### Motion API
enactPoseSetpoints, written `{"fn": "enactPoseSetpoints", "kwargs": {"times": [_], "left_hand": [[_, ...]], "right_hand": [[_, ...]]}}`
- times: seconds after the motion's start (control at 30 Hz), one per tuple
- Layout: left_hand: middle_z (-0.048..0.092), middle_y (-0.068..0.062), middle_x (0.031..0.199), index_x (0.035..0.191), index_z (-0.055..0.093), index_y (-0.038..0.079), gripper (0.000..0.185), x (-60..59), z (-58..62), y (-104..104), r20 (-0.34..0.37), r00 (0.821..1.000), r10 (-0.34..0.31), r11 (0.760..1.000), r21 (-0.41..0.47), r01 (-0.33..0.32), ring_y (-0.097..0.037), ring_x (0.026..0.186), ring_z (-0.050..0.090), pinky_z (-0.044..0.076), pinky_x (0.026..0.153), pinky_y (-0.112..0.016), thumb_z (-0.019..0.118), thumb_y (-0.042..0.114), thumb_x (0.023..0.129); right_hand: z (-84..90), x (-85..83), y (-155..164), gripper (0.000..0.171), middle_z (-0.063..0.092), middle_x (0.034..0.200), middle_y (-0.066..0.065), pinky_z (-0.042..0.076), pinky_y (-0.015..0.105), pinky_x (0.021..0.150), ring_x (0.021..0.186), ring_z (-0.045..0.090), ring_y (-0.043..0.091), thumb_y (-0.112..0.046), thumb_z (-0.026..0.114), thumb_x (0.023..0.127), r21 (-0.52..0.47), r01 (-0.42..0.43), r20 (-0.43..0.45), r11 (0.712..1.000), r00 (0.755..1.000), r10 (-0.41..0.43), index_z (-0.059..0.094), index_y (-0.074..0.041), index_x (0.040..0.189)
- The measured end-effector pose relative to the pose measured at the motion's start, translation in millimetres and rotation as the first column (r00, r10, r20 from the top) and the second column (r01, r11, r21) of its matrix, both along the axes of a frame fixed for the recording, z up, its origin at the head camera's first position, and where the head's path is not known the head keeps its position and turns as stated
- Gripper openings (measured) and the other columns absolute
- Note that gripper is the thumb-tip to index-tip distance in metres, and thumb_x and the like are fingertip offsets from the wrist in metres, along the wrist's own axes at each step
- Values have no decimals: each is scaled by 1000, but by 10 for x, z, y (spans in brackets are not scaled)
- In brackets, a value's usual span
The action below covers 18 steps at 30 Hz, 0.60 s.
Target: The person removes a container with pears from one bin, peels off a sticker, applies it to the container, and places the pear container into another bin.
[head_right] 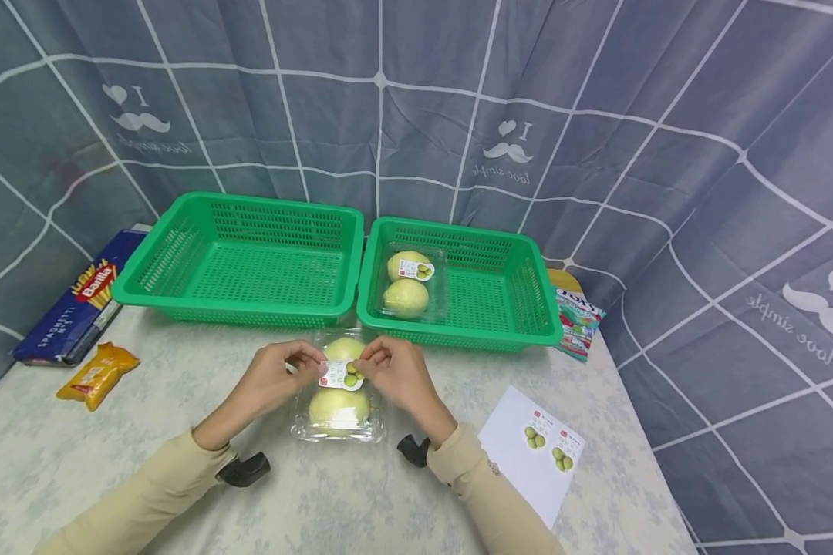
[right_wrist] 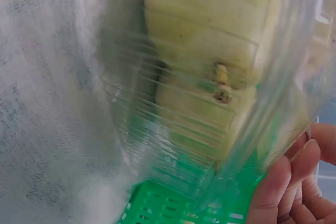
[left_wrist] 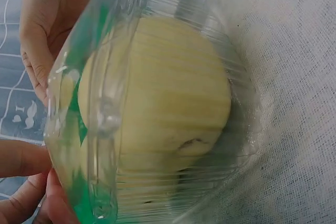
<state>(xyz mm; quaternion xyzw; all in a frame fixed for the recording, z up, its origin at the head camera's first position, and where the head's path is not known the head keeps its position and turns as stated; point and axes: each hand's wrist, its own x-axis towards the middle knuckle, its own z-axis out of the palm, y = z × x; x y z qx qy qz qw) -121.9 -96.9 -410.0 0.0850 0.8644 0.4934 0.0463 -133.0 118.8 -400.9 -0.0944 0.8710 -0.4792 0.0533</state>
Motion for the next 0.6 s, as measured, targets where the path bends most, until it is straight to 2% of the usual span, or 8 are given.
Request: {"fn": "enactPoseSetpoints", "kwargs": {"times": [0.23, 0.43, 0.6], "left_hand": [[70, -5, 83, 99, 74, 6, 11, 13, 4, 24, -15, 1000, -7, 999, -34, 7, -12, 75, 59, 46, 64, -23, 67, 7, 90], [66, -3, 75, 102, 73, 5, 17, 36, -14, 64, -97, 995, -30, 996, -92, 21, -10, 64, 51, 41, 57, -21, 67, 1, 87], [64, -1, 72, 99, 74, 7, 17, 23, -56, 104, -184, 982, -40, 987, -157, 11, -9, 63, 48, 40, 58, -21, 69, 1, 83]], "right_hand": [[-41, 17, -25, 7, 70, 75, 6, 46, 21, 55, 62, 55, 9, -14, 76, 88, 10, -5, -13, 1000, 1000, 5, 72, -8, 88], [-77, 48, -72, 4, 68, 74, 2, 46, 21, 56, 62, 54, 8, -13, 74, 88, 96, 1, -81, 995, 997, 7, 71, -10, 87], [-81, 62, -103, 6, 66, 71, 1, 41, 18, 51, 57, 49, 6, -10, 76, 86, 153, 4, -177, 988, 984, 23, 70, -9, 84]]}}
